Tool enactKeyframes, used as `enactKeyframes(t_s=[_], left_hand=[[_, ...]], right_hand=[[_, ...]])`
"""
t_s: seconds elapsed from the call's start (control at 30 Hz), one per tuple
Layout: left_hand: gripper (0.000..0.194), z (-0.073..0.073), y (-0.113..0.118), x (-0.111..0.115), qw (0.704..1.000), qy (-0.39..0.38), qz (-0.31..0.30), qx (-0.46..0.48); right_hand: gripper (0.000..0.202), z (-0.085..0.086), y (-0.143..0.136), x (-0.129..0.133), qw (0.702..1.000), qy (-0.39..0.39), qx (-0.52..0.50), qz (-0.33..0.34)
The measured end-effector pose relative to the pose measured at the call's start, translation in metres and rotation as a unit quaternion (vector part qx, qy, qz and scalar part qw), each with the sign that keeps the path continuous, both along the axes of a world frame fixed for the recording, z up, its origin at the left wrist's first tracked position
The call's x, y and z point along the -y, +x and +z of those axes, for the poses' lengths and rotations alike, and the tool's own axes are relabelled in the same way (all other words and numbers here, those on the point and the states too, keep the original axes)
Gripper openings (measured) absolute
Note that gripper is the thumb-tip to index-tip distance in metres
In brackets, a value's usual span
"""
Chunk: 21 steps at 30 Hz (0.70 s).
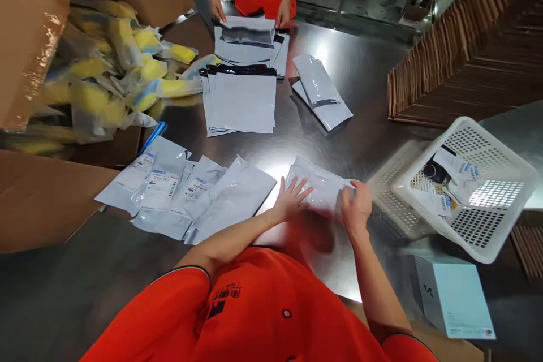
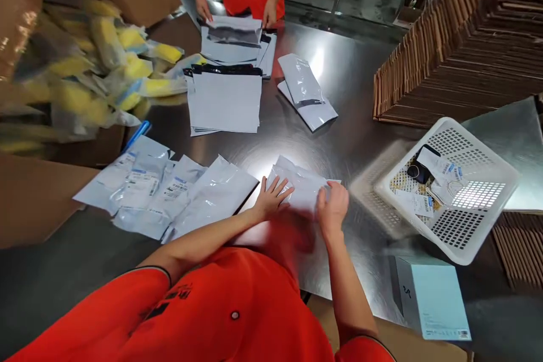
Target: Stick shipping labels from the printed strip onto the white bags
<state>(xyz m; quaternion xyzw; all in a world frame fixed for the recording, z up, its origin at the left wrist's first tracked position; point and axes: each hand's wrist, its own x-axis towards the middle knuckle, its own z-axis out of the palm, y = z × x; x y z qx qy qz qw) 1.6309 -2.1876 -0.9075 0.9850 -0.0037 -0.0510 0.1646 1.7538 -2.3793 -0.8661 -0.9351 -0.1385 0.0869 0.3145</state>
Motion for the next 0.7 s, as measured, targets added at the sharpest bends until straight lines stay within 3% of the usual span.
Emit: enactKeyframes(t_s=[0.1,0.17,0.23,0.3,0.37,0.43,0.53,0.7], left_hand=[[0.055,0.003,0.001,0.0,1.0,0.001,-0.005,0.011],[0.052,0.009,0.001,0.0,1.0,-0.011,-0.01,0.011],[0.049,0.016,0.003,0.0,0.998,-0.06,0.01,0.006],[0.045,0.025,0.009,-0.001,0.974,-0.196,0.112,-0.006],[0.03,0.035,0.02,-0.003,0.901,-0.348,0.259,-0.025],[0.031,0.042,0.035,-0.007,0.821,-0.44,0.36,-0.05],[0.043,0.047,0.057,-0.014,0.769,-0.499,0.39,-0.085],[0.029,0.043,0.063,-0.017,0.724,-0.537,0.424,-0.09]], right_hand=[[0.034,0.015,0.021,-0.072,0.972,-0.021,0.017,0.235],[0.029,0.015,0.033,-0.115,0.945,-0.083,-0.013,0.317],[0.025,0.012,0.042,-0.14,0.92,-0.147,-0.04,0.361],[0.022,0.01,0.047,-0.145,0.913,-0.163,-0.05,0.37],[0.025,0.012,0.048,-0.138,0.916,-0.153,-0.042,0.369],[0.027,0.018,0.044,-0.126,0.919,-0.136,-0.026,0.369],[0.03,0.028,0.036,-0.113,0.917,-0.121,-0.005,0.38],[0.034,0.035,0.033,-0.112,0.911,-0.122,-0.014,0.393]])
